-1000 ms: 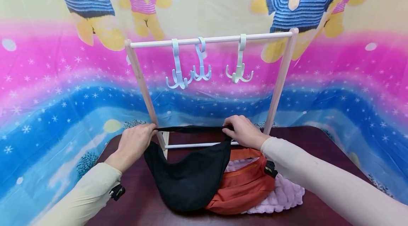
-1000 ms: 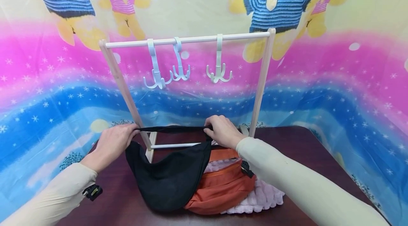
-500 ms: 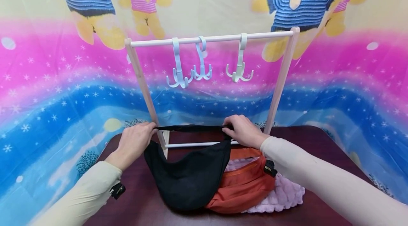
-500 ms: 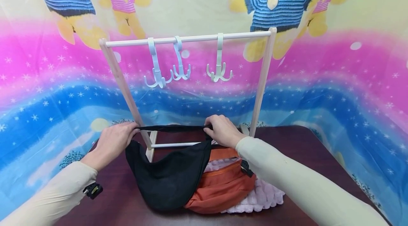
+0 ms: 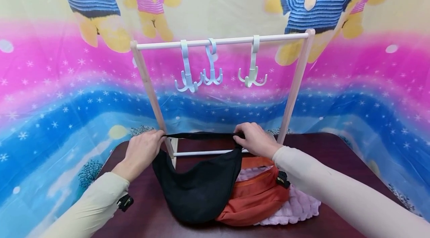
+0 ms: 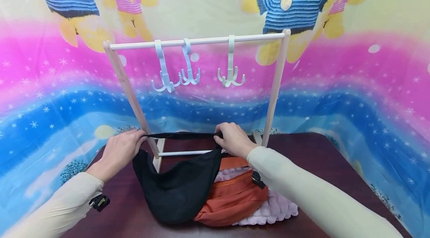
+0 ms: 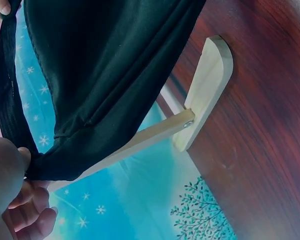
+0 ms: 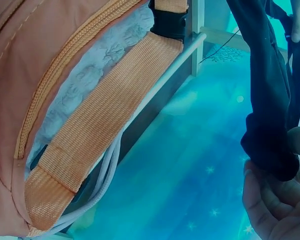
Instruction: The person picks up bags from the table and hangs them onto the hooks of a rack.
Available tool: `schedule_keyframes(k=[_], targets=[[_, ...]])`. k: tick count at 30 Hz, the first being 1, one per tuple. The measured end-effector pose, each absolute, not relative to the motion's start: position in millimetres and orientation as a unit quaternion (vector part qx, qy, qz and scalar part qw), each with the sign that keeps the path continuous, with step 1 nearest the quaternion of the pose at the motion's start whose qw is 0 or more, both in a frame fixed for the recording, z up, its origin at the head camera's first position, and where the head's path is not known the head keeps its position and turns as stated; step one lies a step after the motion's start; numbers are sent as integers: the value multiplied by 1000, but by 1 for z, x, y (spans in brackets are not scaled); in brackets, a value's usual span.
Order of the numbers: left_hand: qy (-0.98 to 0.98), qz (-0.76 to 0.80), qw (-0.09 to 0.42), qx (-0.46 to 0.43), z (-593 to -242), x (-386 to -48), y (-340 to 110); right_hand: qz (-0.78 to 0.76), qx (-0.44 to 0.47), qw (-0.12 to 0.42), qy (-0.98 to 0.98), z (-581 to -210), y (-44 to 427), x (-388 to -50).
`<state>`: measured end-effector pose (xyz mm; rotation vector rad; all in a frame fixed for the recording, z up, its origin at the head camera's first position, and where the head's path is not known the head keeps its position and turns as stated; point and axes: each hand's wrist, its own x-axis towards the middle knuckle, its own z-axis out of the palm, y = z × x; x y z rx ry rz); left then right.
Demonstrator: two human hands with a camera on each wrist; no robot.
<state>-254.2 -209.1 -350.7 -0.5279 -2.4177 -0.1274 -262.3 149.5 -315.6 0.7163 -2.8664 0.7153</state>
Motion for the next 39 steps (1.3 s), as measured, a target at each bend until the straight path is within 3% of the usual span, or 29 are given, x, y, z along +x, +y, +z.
schedule_keyframes(k=[21, 39], targets=[[-936, -54, 298, -182, -341, -253, -205, 240, 252, 86, -934, -314, 146, -261], [-929, -78, 313, -180, -332, -252, -208, 249, 247, 106, -930, -307, 142, -259]])
